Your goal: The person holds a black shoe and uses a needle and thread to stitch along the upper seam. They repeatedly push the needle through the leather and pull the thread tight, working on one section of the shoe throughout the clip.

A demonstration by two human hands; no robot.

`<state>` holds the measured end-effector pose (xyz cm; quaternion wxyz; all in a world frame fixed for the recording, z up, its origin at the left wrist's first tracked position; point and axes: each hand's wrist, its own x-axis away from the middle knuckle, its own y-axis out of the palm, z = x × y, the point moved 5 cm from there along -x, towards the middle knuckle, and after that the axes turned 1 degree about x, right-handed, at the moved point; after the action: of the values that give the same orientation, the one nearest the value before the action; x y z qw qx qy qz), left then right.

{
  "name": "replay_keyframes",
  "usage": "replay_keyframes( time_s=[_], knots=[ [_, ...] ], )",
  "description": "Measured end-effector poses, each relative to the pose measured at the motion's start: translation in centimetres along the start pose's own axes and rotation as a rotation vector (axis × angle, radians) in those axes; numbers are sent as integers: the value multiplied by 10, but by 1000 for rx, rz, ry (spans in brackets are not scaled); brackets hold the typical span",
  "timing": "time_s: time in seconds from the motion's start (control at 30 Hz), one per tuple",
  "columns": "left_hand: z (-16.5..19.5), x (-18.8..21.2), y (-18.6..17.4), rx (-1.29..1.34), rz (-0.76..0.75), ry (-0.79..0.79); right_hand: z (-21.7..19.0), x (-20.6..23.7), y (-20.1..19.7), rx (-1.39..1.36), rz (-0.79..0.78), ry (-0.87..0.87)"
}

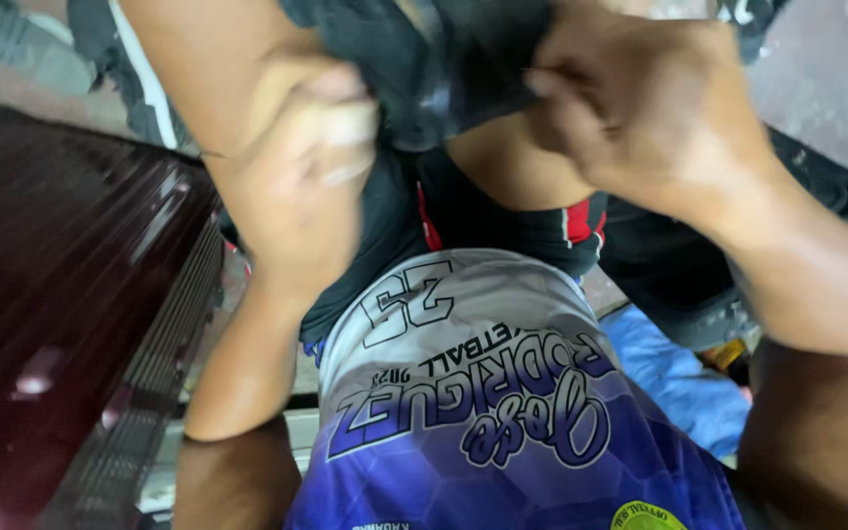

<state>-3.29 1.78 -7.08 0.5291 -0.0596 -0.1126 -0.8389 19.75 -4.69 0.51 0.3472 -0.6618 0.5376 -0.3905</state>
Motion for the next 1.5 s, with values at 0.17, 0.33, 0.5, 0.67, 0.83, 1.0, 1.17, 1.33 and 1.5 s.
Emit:
replay_keyframes(
  time_s=[0.17, 0.33, 0.5, 0.67, 0.83, 1.0, 1.17, 1.33, 1.5],
  knots=[
    [30, 42, -74, -679, 297, 187, 29, 20, 4, -235, -3, 207],
    [35, 48, -46, -953, 236, 429, 44, 26, 20, -651, 0, 435],
    [10, 30, 0, -849, -56, 503, 36, 19, 22, -724, 22, 378],
    [1, 28, -19, -380, -86, 292, 33, 16, 17, -812, 43, 373],
    [6, 15, -25, 748, -124, -78, 37, 21, 18, -719, 16, 384],
    [17, -18, 5, 41, -165, -32, 28, 24, 8, -321, 60, 85],
    [27, -38, 39, -452, -375, 218, 19, 28, 0, -73, 114, -94],
    [7, -52, 51, -233, -503, -99, 14, 26, -1, 28, 166, -151],
    [1, -57, 50, -427, -496, -60, 14, 22, 4, 81, 158, -139]
  ],
)
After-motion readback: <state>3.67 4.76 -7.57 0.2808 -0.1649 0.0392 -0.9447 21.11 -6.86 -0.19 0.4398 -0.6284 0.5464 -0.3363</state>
